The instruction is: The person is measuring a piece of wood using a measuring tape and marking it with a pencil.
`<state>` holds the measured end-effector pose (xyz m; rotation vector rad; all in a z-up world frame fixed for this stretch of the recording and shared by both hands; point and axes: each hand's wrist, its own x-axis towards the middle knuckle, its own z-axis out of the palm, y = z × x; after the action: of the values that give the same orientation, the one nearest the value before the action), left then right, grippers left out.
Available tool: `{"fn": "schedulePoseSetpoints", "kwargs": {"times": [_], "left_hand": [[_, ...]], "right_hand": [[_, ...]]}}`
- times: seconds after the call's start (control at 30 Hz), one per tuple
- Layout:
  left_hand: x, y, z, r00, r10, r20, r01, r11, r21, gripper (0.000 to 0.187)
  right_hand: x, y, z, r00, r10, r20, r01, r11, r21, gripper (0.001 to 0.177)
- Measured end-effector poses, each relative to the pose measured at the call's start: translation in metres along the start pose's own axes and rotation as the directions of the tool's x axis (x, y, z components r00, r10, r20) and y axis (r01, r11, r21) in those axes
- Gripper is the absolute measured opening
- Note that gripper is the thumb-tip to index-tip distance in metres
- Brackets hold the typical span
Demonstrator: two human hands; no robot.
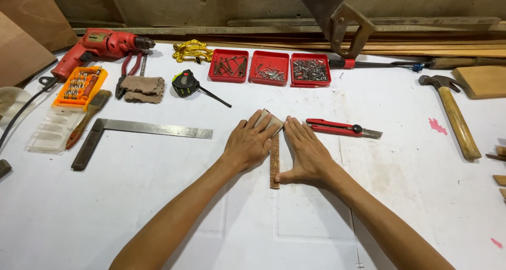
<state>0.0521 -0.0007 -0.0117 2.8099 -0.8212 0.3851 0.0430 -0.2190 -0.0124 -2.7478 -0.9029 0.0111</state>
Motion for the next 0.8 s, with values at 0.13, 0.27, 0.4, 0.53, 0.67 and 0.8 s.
{"fn": "schedulePoseSetpoints", "kwargs": {"times": [0.13,0.27,0.4,0.53,0.67,0.8], "left_hand": [[-0.003,0.004,-0.002,1.000,-0.004,0.015,0.004,1.000,-0.001,0.051],[-0.018,0.012,-0.007,1.000,-0.005,0.019,0.005,1.000,-0.014,0.049],[-0.049,0.026,-0.022,1.000,0.017,0.026,-0.016,1.000,-0.025,0.049],[-0.076,0.038,-0.038,0.997,0.051,0.061,-0.049,0.998,-0.030,0.051],[-0.089,0.042,-0.038,0.991,0.123,0.056,-0.125,0.992,0.024,0.052],[-0.081,0.040,-0.037,0.987,0.150,0.065,-0.157,0.982,0.109,0.046]], "right_hand": [[-0.001,-0.001,0.000,1.000,0.023,0.009,-0.022,1.000,-0.012,0.158],[-0.005,-0.005,-0.004,0.999,0.037,-0.010,-0.037,0.999,0.035,0.153],[-0.003,0.001,0.004,0.999,0.029,-0.012,-0.029,1.000,-0.001,0.151],[0.003,0.010,0.016,1.000,0.016,-0.003,-0.016,0.999,-0.050,0.149],[0.001,0.007,0.013,1.000,0.012,-0.019,-0.013,0.999,-0.033,0.149],[-0.003,-0.003,0.002,1.000,0.018,-0.009,-0.018,0.999,-0.029,0.147]]}}
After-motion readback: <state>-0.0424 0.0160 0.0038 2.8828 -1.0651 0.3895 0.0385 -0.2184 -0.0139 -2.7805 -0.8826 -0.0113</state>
